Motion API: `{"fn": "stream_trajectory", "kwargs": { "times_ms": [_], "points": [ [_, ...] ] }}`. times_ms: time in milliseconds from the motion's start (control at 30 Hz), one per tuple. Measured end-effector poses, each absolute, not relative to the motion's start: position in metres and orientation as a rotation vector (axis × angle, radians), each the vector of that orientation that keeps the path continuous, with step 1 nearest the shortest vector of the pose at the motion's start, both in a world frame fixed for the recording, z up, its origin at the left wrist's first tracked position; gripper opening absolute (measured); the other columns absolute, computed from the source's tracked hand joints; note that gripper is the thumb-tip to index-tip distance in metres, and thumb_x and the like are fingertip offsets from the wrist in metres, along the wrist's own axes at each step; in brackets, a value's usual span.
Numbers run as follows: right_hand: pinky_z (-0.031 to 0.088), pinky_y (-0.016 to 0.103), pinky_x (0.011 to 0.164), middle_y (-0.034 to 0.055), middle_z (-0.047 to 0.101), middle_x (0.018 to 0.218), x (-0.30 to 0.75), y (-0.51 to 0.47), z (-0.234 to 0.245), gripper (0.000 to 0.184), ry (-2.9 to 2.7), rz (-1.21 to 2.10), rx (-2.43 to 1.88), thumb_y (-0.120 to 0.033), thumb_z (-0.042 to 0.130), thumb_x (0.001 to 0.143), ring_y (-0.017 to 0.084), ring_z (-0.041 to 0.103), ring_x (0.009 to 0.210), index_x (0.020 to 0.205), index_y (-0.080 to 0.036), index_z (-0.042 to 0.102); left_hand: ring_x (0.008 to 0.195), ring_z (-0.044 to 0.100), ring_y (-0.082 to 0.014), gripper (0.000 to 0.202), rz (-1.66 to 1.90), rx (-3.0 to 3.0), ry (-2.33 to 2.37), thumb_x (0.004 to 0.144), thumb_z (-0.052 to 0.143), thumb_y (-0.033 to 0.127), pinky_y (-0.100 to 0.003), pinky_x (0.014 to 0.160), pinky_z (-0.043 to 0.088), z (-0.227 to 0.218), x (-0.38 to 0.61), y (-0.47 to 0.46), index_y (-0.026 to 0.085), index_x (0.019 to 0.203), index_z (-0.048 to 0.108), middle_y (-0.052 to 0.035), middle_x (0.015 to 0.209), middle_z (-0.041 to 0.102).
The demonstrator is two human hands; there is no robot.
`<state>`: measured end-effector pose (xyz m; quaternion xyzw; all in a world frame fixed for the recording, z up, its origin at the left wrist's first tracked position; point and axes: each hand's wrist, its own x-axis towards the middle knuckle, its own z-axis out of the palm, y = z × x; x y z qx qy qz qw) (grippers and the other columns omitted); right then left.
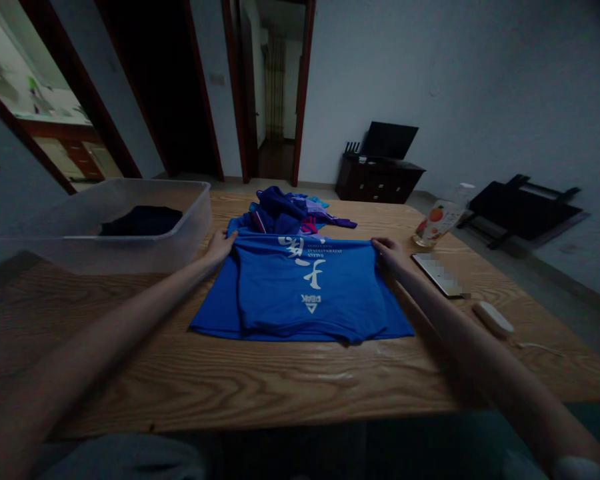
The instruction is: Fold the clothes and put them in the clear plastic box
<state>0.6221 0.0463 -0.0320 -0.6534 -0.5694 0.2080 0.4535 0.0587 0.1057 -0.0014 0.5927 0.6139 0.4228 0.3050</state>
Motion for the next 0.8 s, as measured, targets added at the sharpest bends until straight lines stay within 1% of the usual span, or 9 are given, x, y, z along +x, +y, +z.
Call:
{"fn": "stream_trajectory", "kwargs": {
  "times_ms": [100,200,300,367,433,500,600,667,800],
  "points": [
    [0.056,0.050,0.099,0.0121,0.074,0.109,0.622,0.053,-0.030,0.060,-1.523,0.483,-1.629,-0.072,0.068,0.082,0.032,0.067,0.109,0.114,-0.022,0.073,0.113,0.071,-0.0323,0.031,1.067,1.688,1.717,0.097,0.067,0.041,-0.045,0.097,0.057,-0.004,0.055,0.108,0.017,0.115,0.061,-0.0150,0.106,0.077],
    [0.053,0.053,0.108,0.0139,0.071,0.122,0.621,0.058,-0.017,0.059,-1.689,0.474,-1.599,-0.067,0.072,0.083,0.035,0.063,0.122,0.119,-0.021,0.075,0.134,0.063,-0.0346,0.037,1.036,1.839,1.767,0.095,0.068,0.031,-0.049,0.113,0.050,-0.001,0.051,0.106,0.015,0.127,0.058,-0.0225,0.135,0.069],
    [0.046,0.053,0.118,0.0128,0.068,0.139,0.615,0.064,0.001,0.058,-1.873,0.537,-1.542,-0.066,0.077,0.081,0.037,0.057,0.138,0.120,-0.024,0.078,0.148,0.051,-0.0328,0.039,0.848,2.226,1.686,0.098,0.060,0.029,-0.047,0.126,0.039,0.006,0.051,0.108,0.016,0.135,0.059,-0.0204,0.152,0.059],
    [0.047,0.051,0.117,0.0123,0.071,0.137,0.609,0.070,0.011,0.058,-1.988,0.624,-1.526,-0.064,0.084,0.074,0.037,0.061,0.134,0.116,-0.024,0.080,0.143,0.055,-0.0343,0.041,0.620,2.498,1.592,0.099,0.060,0.034,-0.049,0.124,0.040,0.014,0.054,0.111,0.016,0.135,0.061,-0.0189,0.145,0.064],
    [0.052,0.050,0.109,0.0130,0.077,0.125,0.605,0.077,0.022,0.058,-2.074,0.708,-1.542,-0.063,0.089,0.067,0.036,0.068,0.120,0.109,-0.022,0.082,0.134,0.059,-0.0381,0.044,0.472,2.640,1.545,0.095,0.065,0.038,-0.052,0.120,0.043,0.023,0.057,0.115,0.014,0.132,0.064,-0.0199,0.136,0.068],
    [0.056,0.047,0.097,0.0120,0.081,0.108,0.602,0.082,0.034,0.055,-2.146,0.784,-1.576,-0.061,0.091,0.062,0.033,0.071,0.102,0.099,-0.021,0.084,0.135,0.057,-0.0405,0.040,0.454,2.695,1.526,0.092,0.068,0.034,-0.054,0.119,0.041,0.031,0.060,0.117,0.015,0.127,0.066,-0.0213,0.136,0.067],
    [0.056,0.041,0.081,0.0081,0.080,0.086,0.601,0.084,0.055,0.052,-2.229,0.889,-1.615,-0.062,0.094,0.058,0.027,0.069,0.080,0.085,-0.020,0.084,0.138,0.055,-0.0404,0.026,0.424,2.832,1.471,0.097,0.059,0.023,-0.055,0.120,0.036,0.035,0.063,0.113,0.017,0.121,0.068,-0.0223,0.139,0.065],
    [0.055,0.039,0.079,0.0081,0.079,0.087,0.602,0.078,0.068,0.056,-2.237,0.907,-1.621,-0.067,0.094,0.058,0.027,0.069,0.081,0.087,-0.019,0.085,0.135,0.058,-0.0401,0.023,0.401,2.882,1.430,0.099,0.056,0.022,-0.055,0.119,0.036,0.031,0.063,0.108,0.018,0.118,0.069,-0.0226,0.136,0.066],
    [0.056,0.041,0.082,0.0118,0.080,0.105,0.603,0.060,0.082,0.073,-2.198,0.900,-1.619,-0.082,0.086,0.068,0.031,0.070,0.095,0.104,-0.019,0.086,0.133,0.059,-0.0412,0.029,0.422,2.834,1.462,0.096,0.062,0.022,-0.055,0.116,0.039,0.020,0.060,0.104,0.014,0.124,0.066,-0.0239,0.132,0.066]
  ]
}}
